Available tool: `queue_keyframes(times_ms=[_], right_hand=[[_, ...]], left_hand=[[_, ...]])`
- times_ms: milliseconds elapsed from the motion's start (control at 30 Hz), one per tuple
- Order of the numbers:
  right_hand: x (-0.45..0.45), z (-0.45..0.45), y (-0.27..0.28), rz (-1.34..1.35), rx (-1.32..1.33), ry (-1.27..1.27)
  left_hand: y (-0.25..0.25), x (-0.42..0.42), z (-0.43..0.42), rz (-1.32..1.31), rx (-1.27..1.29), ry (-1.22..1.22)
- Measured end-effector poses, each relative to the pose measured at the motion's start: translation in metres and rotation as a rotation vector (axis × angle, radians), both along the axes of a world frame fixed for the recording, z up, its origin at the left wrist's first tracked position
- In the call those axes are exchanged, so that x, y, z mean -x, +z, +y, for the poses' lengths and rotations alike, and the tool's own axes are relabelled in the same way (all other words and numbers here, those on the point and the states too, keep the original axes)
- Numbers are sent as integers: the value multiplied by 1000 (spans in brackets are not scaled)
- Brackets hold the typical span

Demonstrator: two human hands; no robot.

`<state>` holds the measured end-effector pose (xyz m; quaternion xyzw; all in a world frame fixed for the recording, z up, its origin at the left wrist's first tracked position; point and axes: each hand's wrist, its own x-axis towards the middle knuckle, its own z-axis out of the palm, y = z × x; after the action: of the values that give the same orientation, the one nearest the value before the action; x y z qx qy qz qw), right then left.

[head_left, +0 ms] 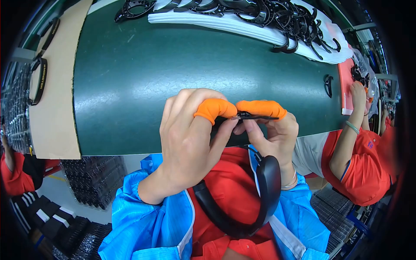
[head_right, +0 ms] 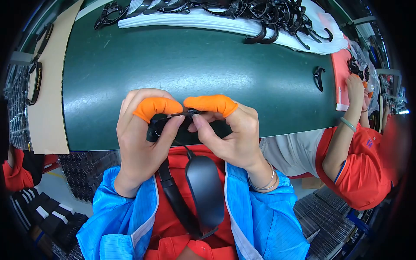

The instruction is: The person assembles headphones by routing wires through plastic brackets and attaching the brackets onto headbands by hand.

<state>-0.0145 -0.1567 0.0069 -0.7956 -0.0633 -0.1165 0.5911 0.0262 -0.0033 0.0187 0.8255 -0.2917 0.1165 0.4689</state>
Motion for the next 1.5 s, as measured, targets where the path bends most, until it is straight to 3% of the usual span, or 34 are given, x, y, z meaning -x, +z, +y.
queue_keyframes(times_ms=[300,367,433,500,633,733,1033,1300,1500], right_hand=[[-1,3,-5,-92,11,-43],[2,5,-3,77,-197,-28],[2,1,-4,84,-188,1],[1,-2,-8,90,-181,34],[3,-1,-11,45,-142,16],[3,1,-11,55,-164,-8],[5,4,-10,20,-149,-45],[8,3,-12,-35,-101,-63],[10,1,-9,78,-51,-13]], left_hand=[[-13,0,-2,-70,51,-25],[-12,3,-3,151,274,76],[-25,10,5,239,228,17],[-31,20,7,560,426,-110],[-30,22,4,614,364,-58],[-37,23,0,439,347,7],[-37,23,-5,413,362,89],[-35,24,-5,493,322,60],[-31,25,-6,564,292,55]])
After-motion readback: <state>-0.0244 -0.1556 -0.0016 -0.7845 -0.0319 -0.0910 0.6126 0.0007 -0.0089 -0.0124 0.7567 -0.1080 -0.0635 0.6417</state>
